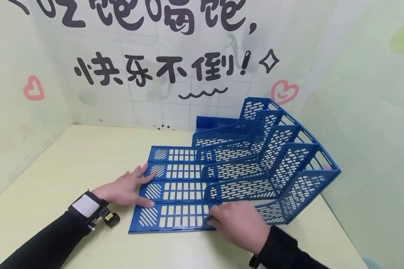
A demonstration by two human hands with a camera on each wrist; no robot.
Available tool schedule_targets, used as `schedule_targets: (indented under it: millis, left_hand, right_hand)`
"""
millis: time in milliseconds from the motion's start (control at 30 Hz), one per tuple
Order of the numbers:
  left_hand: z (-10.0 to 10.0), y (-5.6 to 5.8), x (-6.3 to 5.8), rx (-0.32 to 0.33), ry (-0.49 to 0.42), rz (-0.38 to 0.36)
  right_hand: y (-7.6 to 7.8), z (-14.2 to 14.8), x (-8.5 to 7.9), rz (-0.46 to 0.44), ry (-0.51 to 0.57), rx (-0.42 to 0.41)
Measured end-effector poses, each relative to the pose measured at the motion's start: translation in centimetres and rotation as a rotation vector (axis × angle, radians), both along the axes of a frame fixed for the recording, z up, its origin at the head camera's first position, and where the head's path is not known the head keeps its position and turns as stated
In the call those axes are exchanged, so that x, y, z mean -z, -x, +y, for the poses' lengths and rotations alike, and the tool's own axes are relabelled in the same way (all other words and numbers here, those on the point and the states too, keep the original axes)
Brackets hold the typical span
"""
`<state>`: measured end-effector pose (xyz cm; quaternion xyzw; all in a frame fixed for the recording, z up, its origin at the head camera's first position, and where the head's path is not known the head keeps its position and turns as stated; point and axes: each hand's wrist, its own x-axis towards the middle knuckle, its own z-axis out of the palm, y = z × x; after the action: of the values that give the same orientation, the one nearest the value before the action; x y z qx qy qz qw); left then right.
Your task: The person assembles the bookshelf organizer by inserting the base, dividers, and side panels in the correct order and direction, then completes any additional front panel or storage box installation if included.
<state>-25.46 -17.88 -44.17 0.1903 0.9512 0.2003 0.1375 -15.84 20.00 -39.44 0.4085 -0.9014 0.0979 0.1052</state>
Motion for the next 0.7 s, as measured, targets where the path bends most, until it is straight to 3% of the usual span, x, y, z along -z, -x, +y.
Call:
schedule_targets:
  millis: [133, 233, 300, 367, 433, 567, 700]
  left_hand:
    - [-0.4, 0.2, 0.4, 0.008, -0.018, -0.011]
    - [-0.8, 0.1, 1.0, 0.003, -0.027, -0.019]
    - [-0.9, 0.0, 1.4, 0.002, -0.028, -0.022]
    - [-1.0, -0.1, 1.6, 0.0, -0.026, -0.021]
    - [-0.9, -0.3, 1.6, 0.004, -0.022, -0.011]
    - [-0.5, -0.5, 1.1, 0.006, 0.007, 0.022]
    - [0.0, -0.5, 0.4, 0.0, 0.046, 0.038]
  right_hand:
    - [2.4, -1.5, -4.9, -0.102, -0.068, 0.069]
    - [5.6, -3.0, -6.8, -0.19, -0.157, 0.155]
    - [7.7, -3.8, -6.5, -0.319, -0.279, 0.199]
    - [9.4, -4.1, -5.2, -0.468, -0.419, 0.222]
    - [10.5, -4.2, -3.8, -0.563, -0.521, 0.224]
    - [11.7, -4.2, -2.3, -0.591, -0.552, 0.181]
    - [11.6, -4.6, -2.1, -0.57, -0.494, 0.18]
